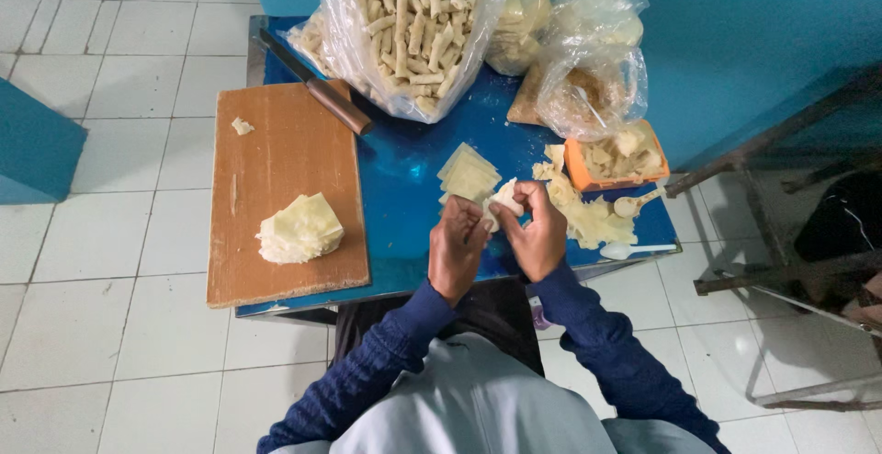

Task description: The person sits at a small blue table and shapes pieces of soft dough by hand, pressing and folding them into flat layered pieces on the tabletop. They occasionally sprinkle a powder from a plastic bag onto the dough using a spoon and set finished pieces aside near a tray.

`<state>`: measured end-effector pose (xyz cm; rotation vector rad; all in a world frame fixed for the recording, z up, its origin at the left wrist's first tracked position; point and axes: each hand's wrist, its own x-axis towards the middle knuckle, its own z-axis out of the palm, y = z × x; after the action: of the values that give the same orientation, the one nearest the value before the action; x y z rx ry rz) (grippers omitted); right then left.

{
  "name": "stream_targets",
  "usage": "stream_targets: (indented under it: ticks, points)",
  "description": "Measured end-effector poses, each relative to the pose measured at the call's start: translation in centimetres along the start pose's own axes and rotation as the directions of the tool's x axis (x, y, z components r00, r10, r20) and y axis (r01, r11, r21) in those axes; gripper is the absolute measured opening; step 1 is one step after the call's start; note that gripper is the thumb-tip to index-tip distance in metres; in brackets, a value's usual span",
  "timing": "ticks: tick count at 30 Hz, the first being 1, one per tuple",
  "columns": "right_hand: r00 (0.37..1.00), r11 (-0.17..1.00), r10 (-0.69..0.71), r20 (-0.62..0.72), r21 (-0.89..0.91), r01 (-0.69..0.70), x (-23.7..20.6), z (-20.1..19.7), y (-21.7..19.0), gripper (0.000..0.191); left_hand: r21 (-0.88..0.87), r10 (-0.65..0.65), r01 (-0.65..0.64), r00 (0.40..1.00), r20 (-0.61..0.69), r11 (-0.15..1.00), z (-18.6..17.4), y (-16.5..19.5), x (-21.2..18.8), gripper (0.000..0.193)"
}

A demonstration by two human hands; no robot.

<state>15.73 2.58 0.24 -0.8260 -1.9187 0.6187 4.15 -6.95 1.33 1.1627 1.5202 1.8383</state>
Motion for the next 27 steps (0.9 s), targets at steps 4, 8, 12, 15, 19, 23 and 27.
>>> stream_targets:
  ticks: [4, 8, 12, 15, 19, 23, 27]
  points:
    - [0.998, 0.995, 0.054, 0.03, 0.081, -0.056, 2.9, -1.1, 1.3, 0.027, -0.112, -0.078, 0.087, 0.993, 0.084, 0.99, 1.5, -1.2, -0.9, 0.016]
    - [0.969, 0.985, 0.076, 0.237, -0.166, -0.036, 6.6, -4.9, 3.2, 0.031, -0.119, 0.048, -0.023, 0.976, 0.214, 0.993, 5.3, -2.1, -0.4, 0.015]
    - [0.885, 0.911, -0.022, 0.464, -0.356, 0.209, 9.3, -5.8, 3.7, 0.031, 0.316, 0.593, -0.663, 0.749, 0.296, 0.679, 7.4, -1.3, -1.3, 0.022]
    - [0.789, 0.947, -0.091, 0.607, -0.193, 0.258, 8.7, -4.0, 3.1, 0.026, 0.303, 0.268, -0.404, 0.875, 0.403, 0.863, 5.0, -0.3, -2.2, 0.01]
    - [0.576, 0.922, -0.26, 0.775, 0.022, 0.387, 8.4, -0.9, 2.4, 0.03, 0.519, 0.372, -0.37, 0.922, 0.106, 0.77, -0.5, 0.8, -1.1, 0.018]
    - [0.514, 0.892, -0.257, 0.818, -0.003, 0.451, 8.7, 1.9, 1.4, 0.029, 0.641, 0.282, -0.241, 0.959, 0.041, 0.728, -3.9, 1.8, 0.0, 0.023]
    - [0.51, 0.889, -0.345, 0.788, 0.1, 0.446, 9.1, 2.8, 0.7, 0.037, 0.75, 0.224, -0.248, 0.965, 0.135, 0.613, -4.6, 1.7, 0.2, 0.039]
